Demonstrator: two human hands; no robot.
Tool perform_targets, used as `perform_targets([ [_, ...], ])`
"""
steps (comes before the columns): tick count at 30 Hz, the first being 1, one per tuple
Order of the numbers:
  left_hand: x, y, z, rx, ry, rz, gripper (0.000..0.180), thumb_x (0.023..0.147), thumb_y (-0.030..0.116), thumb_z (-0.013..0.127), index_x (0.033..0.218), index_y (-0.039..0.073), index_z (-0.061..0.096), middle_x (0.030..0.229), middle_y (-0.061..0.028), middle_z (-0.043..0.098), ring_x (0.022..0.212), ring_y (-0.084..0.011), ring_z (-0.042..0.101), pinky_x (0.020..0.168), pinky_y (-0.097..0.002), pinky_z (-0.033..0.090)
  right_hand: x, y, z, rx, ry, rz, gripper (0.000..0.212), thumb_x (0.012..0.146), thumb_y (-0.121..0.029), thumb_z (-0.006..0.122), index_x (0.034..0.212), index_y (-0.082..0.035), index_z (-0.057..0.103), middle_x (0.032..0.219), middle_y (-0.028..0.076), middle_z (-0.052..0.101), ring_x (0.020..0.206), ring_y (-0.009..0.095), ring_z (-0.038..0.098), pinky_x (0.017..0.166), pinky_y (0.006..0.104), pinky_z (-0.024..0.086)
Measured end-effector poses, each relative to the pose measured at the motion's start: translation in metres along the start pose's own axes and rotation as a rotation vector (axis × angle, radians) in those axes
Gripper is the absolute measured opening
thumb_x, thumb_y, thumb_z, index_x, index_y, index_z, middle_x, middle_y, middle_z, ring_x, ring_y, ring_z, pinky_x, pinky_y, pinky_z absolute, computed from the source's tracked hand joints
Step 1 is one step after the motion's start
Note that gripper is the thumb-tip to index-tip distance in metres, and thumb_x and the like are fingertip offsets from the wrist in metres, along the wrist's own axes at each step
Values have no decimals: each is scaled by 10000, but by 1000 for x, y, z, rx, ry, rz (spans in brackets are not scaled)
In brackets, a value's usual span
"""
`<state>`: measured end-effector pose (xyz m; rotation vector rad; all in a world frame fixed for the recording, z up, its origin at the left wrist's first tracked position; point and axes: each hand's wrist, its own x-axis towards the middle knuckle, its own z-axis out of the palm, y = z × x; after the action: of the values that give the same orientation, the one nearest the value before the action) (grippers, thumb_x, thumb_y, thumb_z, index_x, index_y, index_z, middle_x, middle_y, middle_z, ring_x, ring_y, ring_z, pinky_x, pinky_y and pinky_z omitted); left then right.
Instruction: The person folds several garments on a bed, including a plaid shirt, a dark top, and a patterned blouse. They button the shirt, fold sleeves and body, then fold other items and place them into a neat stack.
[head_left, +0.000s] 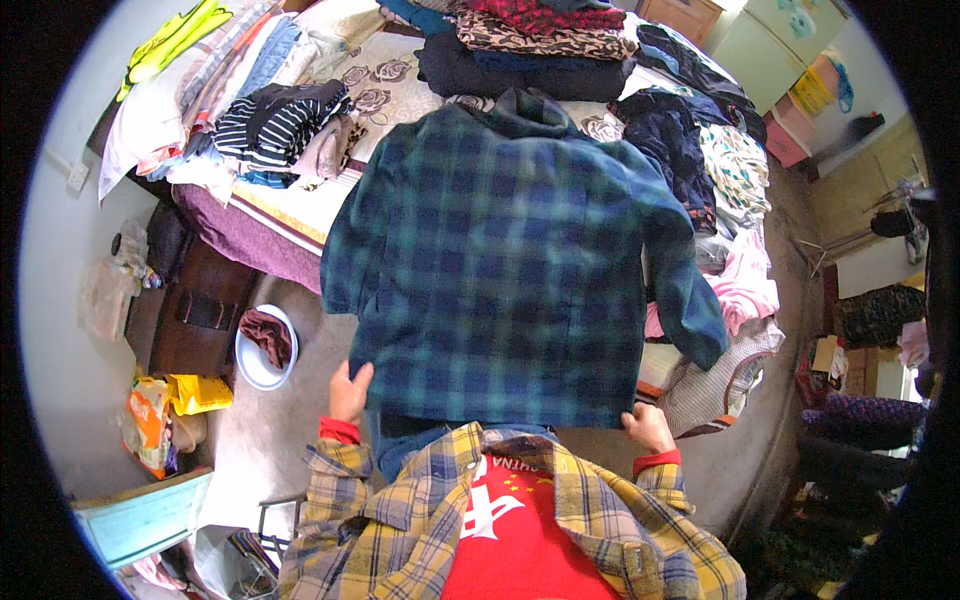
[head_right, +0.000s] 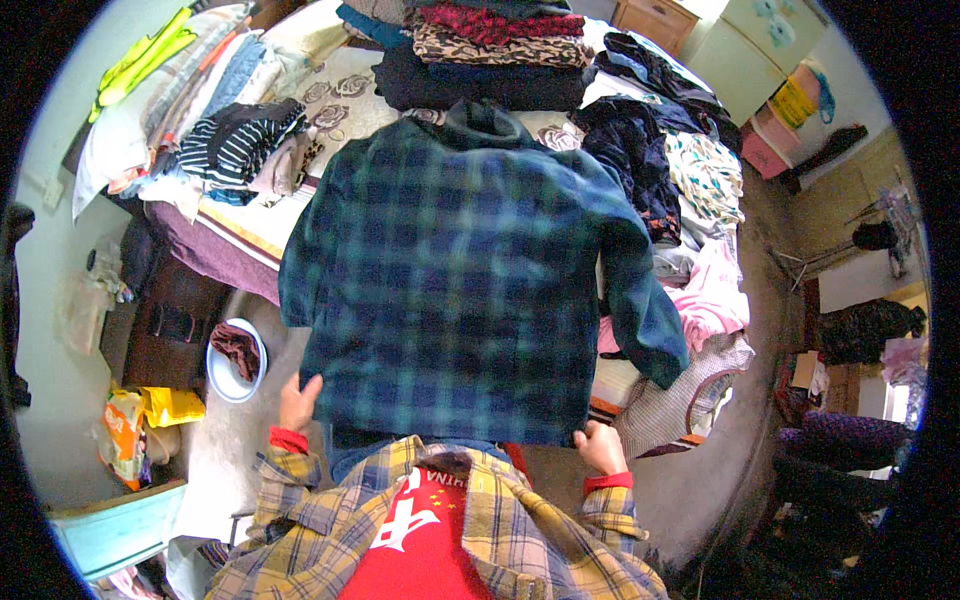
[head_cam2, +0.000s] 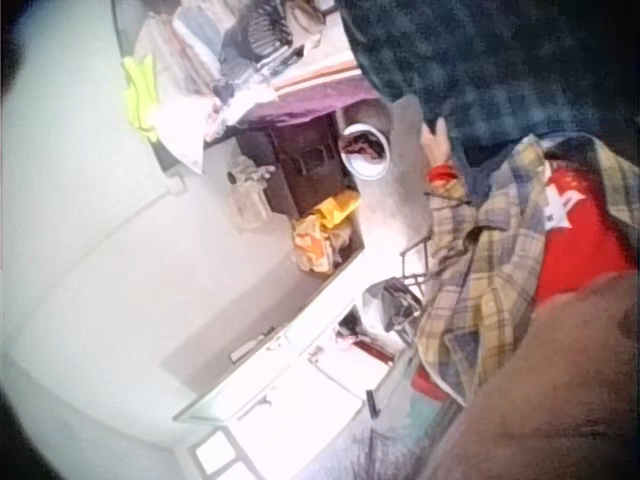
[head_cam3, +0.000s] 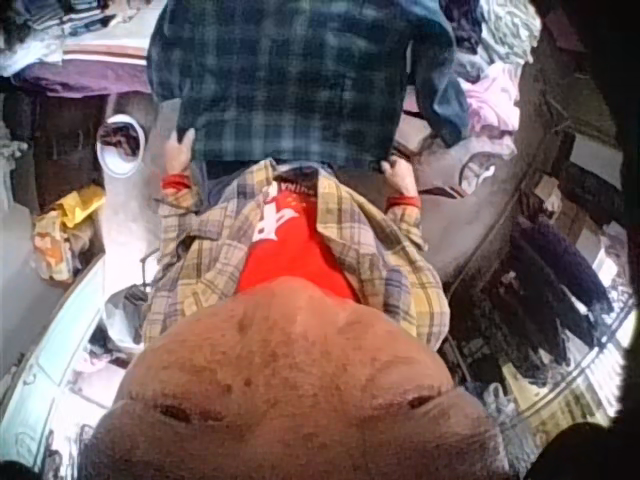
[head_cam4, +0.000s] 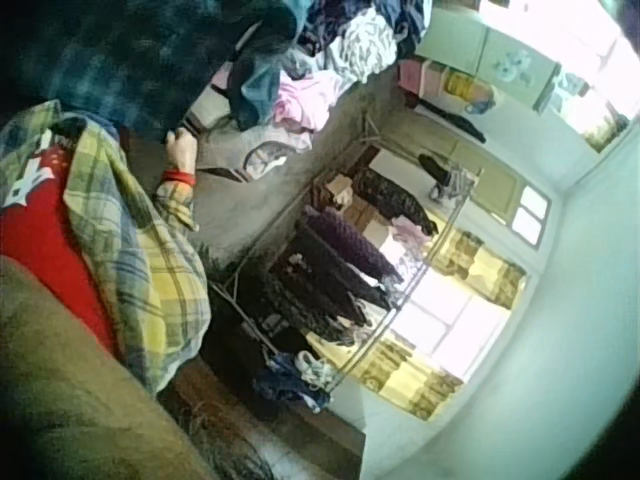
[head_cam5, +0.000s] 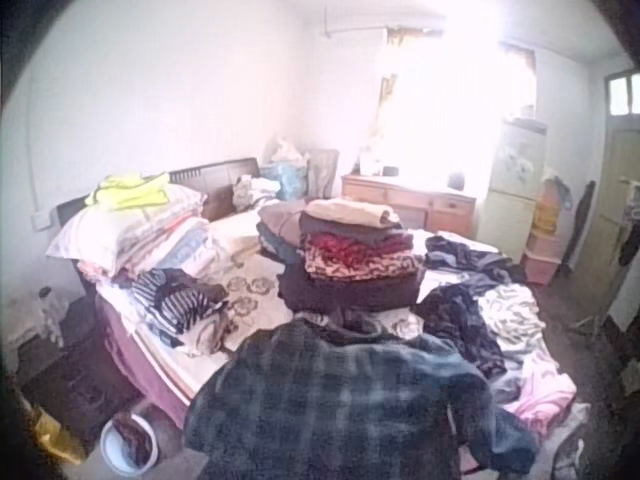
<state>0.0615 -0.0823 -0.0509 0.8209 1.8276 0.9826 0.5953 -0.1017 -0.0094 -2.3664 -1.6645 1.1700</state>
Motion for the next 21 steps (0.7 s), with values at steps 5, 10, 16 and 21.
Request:
perform_targets([
  [5,8,-63,-6,-156,-129,51,285,854,144,677,1094,-4,634,959,-61,677,852,-127,594,786,-285,483,28,-72,-52,-32,454,-462,122,838,-104,649,802,11,626,678,149,602,602,211,604,581,348,478],
  [10,49,-64,-18,269,-4,71,419,816,77,664,1222,31,569,1014,-92,669,926,-180,641,814,-307,508,142,-175,-116,229,752,-841,40,867,-15,614,898,6,628,760,92,596,606,151,548,578,258,448],
  [16,122,57,-18,214,85,519,374,893,52,589,1266,39,563,1167,-123,634,1051,-190,623,891,-311,494,308,-219,-156,-389,1026,-633,345,831,-290,681,1060,-38,632,1132,153,618,1067,357,557,873,445,466],
  [21,200,165,22,445,43,789,335,905,123,589,1229,36,599,1177,-164,633,1104,-289,600,969,-351,445,364,-209,-143,-500,812,-471,249,830,-293,653,930,-65,649,878,160,661,879,362,620,785,470,478],
])
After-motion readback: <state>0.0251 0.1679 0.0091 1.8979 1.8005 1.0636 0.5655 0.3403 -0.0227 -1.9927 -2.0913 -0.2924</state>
